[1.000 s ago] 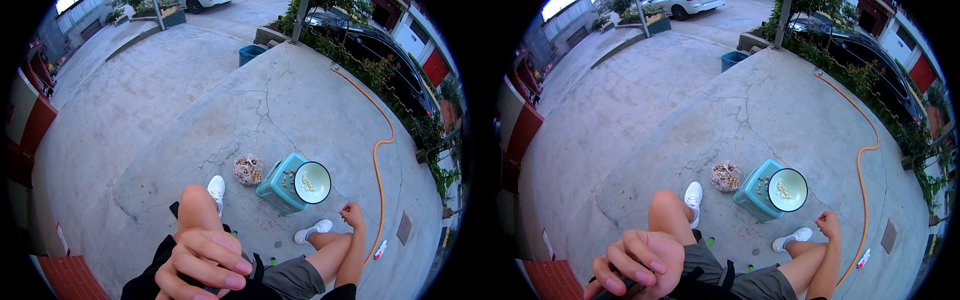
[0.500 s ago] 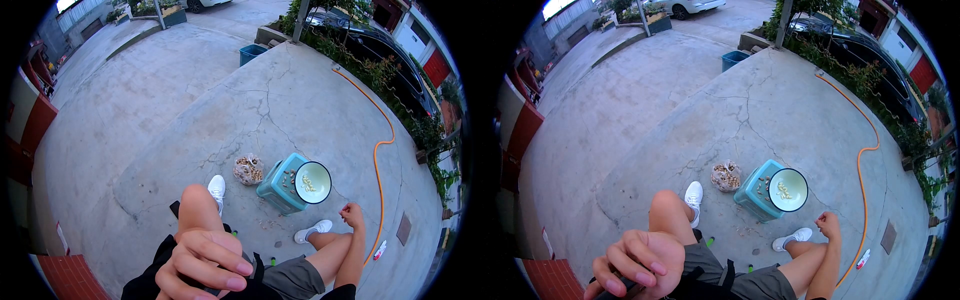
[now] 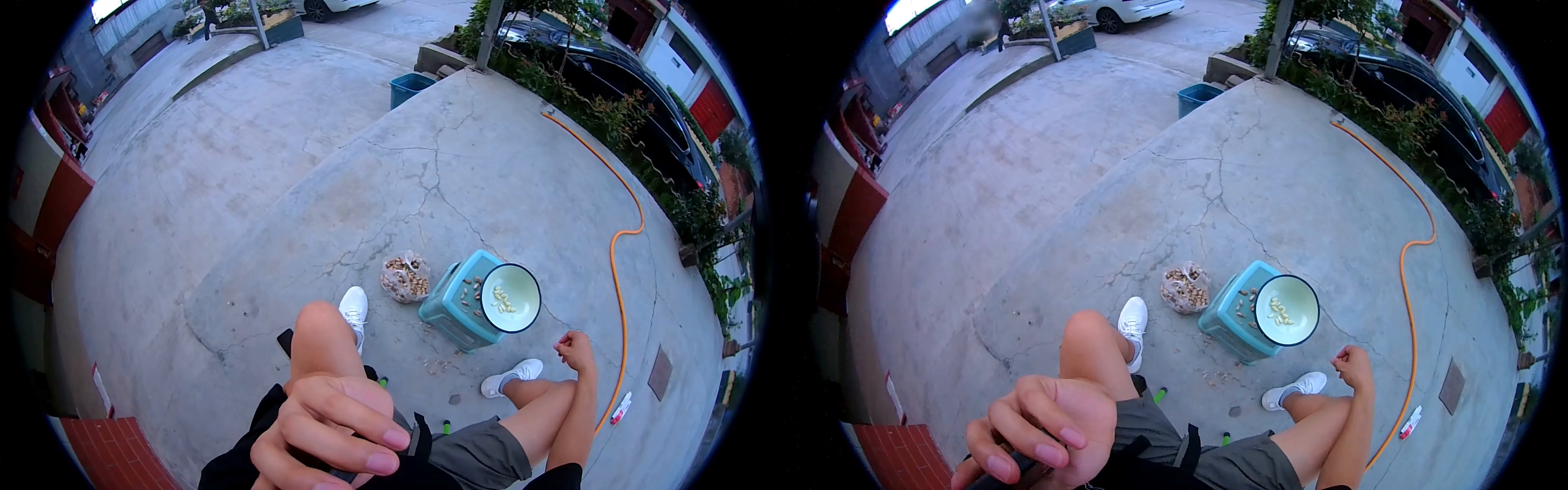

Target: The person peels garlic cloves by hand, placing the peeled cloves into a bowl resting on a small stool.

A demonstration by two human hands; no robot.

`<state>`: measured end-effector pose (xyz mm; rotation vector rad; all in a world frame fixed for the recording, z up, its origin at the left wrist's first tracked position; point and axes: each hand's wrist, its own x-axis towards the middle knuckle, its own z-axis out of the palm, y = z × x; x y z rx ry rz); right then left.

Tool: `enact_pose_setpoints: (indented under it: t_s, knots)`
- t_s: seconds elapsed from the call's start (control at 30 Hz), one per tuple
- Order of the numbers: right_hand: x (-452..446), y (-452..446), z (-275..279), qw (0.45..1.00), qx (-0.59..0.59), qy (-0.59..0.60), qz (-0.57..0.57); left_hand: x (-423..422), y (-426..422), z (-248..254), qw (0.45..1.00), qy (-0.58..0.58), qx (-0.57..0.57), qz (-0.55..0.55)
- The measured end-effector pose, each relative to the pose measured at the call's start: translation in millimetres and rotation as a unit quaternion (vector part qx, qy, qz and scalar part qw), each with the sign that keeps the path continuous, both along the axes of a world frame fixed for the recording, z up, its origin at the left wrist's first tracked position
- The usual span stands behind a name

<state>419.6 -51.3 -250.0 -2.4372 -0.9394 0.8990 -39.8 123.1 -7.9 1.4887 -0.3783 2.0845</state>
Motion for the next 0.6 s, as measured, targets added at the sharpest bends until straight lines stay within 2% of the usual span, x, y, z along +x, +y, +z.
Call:
enact_pose_setpoints:
  t_s: [0.37, 0.43, 0.57, 0.6]
  knots:
    - [-3, 0, 5, 1.000, -0.008, 0.000, -0.007, -9, -3, -8, 0.999, 0.031, -0.009, -0.019]
    - [0, 0, 3, 1.000, -0.006, 0.002, 0.002, -6, -4, -12, 0.999, 0.027, -0.016, 0.018]
    - [-1, -1, 6, 1.000, -0.009, -0.019, 0.002, 11, -4, -4, 1.000, -0.002, -0.014, -0.026]
    - [-2, 0, 9, 0.999, -0.023, -0.026, 0.007, 12, -3, -5, 0.999, 0.026, -0.026, -0.008]
